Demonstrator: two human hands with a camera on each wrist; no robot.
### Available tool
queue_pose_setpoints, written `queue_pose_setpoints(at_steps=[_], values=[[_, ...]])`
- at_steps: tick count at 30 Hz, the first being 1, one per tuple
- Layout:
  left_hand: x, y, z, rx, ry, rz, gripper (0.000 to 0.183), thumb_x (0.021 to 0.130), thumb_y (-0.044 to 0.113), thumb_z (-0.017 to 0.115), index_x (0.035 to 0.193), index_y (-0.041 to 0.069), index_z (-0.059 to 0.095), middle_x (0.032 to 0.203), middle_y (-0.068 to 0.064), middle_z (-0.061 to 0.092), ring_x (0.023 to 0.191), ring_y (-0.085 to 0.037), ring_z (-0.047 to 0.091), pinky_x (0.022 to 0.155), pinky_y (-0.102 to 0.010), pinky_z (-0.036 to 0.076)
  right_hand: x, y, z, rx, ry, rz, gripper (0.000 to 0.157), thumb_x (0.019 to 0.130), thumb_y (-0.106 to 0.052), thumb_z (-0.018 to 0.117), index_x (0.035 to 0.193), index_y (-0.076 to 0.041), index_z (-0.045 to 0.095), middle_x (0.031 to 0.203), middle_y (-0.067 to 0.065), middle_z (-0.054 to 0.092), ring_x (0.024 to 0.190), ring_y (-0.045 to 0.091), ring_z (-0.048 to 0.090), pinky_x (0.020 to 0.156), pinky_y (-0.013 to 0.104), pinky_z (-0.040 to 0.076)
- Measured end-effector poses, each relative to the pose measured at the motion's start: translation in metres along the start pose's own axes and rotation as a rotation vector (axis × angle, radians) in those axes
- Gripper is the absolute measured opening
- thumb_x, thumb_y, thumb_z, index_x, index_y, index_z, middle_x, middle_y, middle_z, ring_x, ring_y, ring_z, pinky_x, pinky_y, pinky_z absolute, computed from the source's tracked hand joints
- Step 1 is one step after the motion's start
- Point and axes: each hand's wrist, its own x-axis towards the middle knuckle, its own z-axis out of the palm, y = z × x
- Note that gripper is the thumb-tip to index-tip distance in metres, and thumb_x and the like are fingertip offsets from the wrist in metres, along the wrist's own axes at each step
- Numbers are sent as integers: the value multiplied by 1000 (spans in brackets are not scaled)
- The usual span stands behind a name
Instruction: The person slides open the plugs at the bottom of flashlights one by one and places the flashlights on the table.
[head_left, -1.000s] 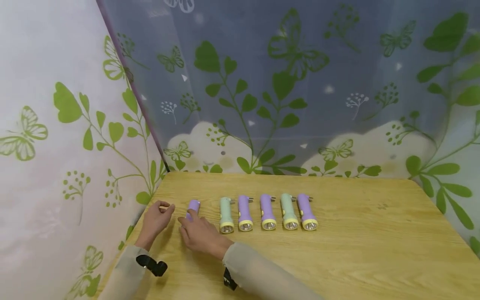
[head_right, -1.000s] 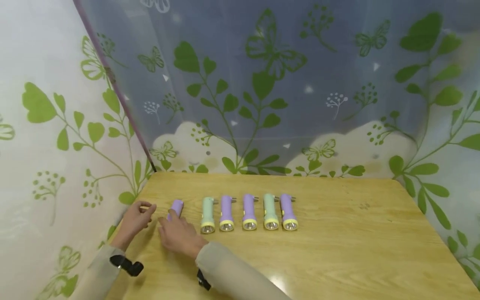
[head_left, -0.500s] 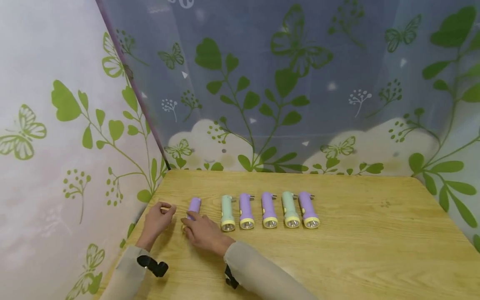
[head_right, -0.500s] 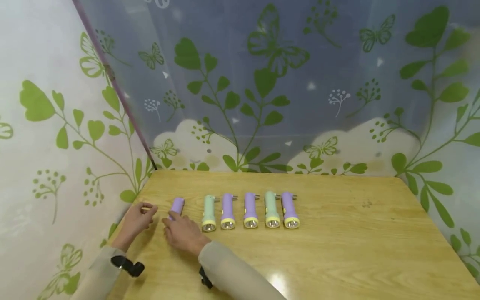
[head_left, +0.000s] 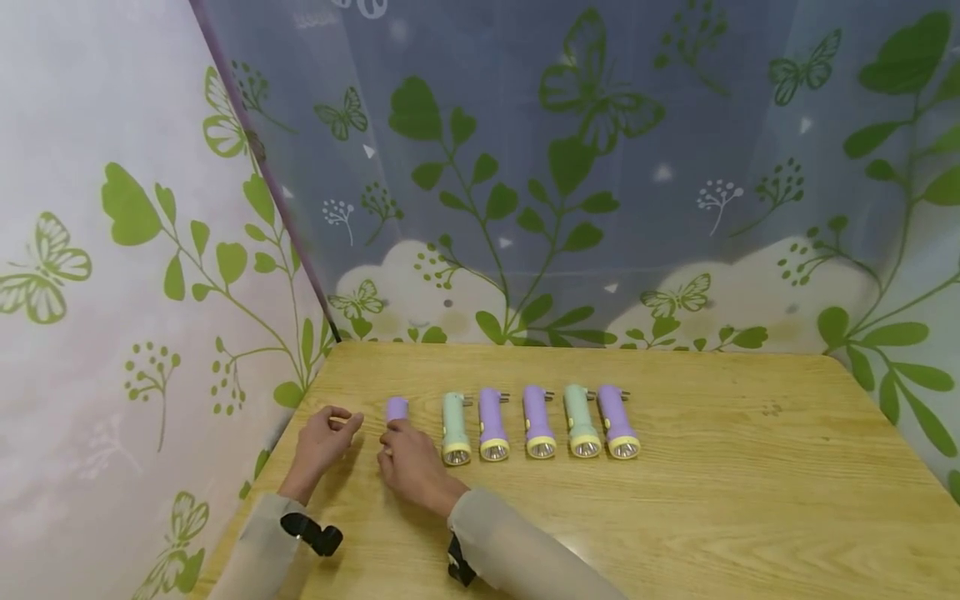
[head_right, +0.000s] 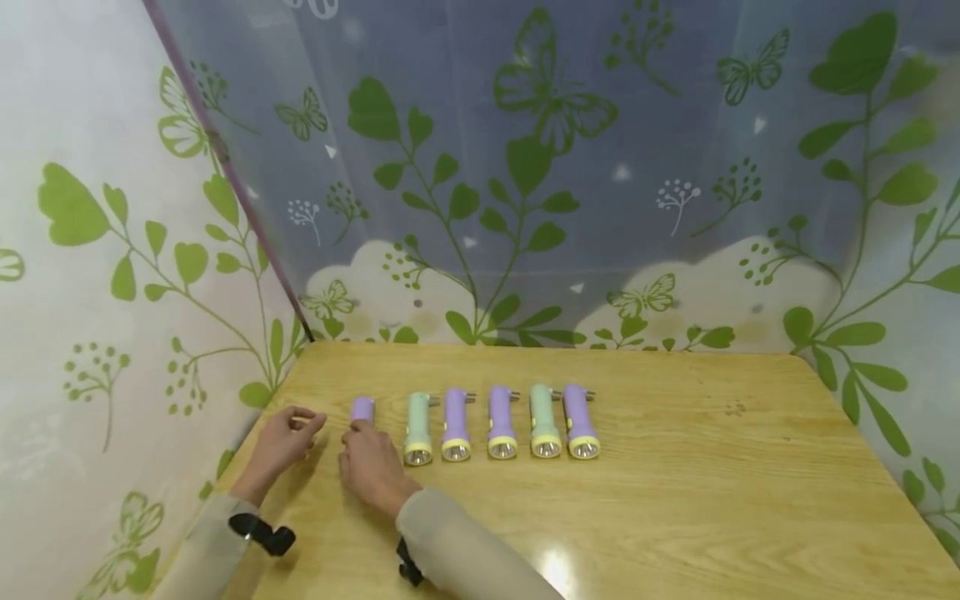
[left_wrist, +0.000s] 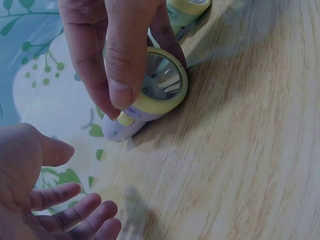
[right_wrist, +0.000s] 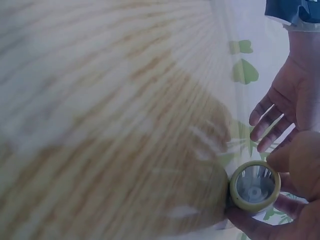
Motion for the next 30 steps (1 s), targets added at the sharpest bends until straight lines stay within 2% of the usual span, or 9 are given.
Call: queue_pose_setpoints(at_steps=[7, 15, 18, 24, 30], values=[[2, 0, 6, -2, -15, 3, 45, 99, 37, 65, 122, -1, 60, 102, -21, 71, 76, -23, 70, 59, -28, 54, -4, 3, -2, 3, 29, 28, 23, 96, -12, 61, 113, -6, 76, 132, 10, 68, 116, 23, 69, 95, 34, 58], [3, 8, 12, 6, -13, 30, 42, 98, 36, 66, 120, 1, 61, 102, -21, 71, 75, -20, 70, 59, -27, 53, -7, 12, -6, 35, 122, 74, 23, 94, -13, 62, 111, -7, 77, 130, 7, 70, 108, 25, 72, 90, 34, 60], [3, 11, 12, 1, -16, 34, 42, 98, 35, 66, 120, 0, 61, 101, -20, 71, 74, -22, 69, 58, -28, 53, -7, 15, -9, 37, 142, 64, 22, 94, -13, 62, 110, -7, 77, 130, 7, 70, 108, 24, 72, 88, 33, 60], [4, 19, 13, -15, -27, 35, 43, 100, 37, 64, 124, 1, 60, 110, -23, 68, 86, -28, 71, 63, -28, 55, -8, 15, -15, 50, 151, 34, 23, 97, -14, 61, 113, -7, 76, 131, 6, 69, 112, 23, 71, 91, 34, 60], [6, 29, 20, -59, -30, 74, 44, 100, 37, 64, 124, 1, 60, 113, -24, 67, 86, -30, 71, 63, -25, 55, -14, 11, -24, 78, 177, -13, 23, 97, -14, 61, 114, -7, 75, 132, 7, 68, 113, 21, 71, 90, 32, 60]])
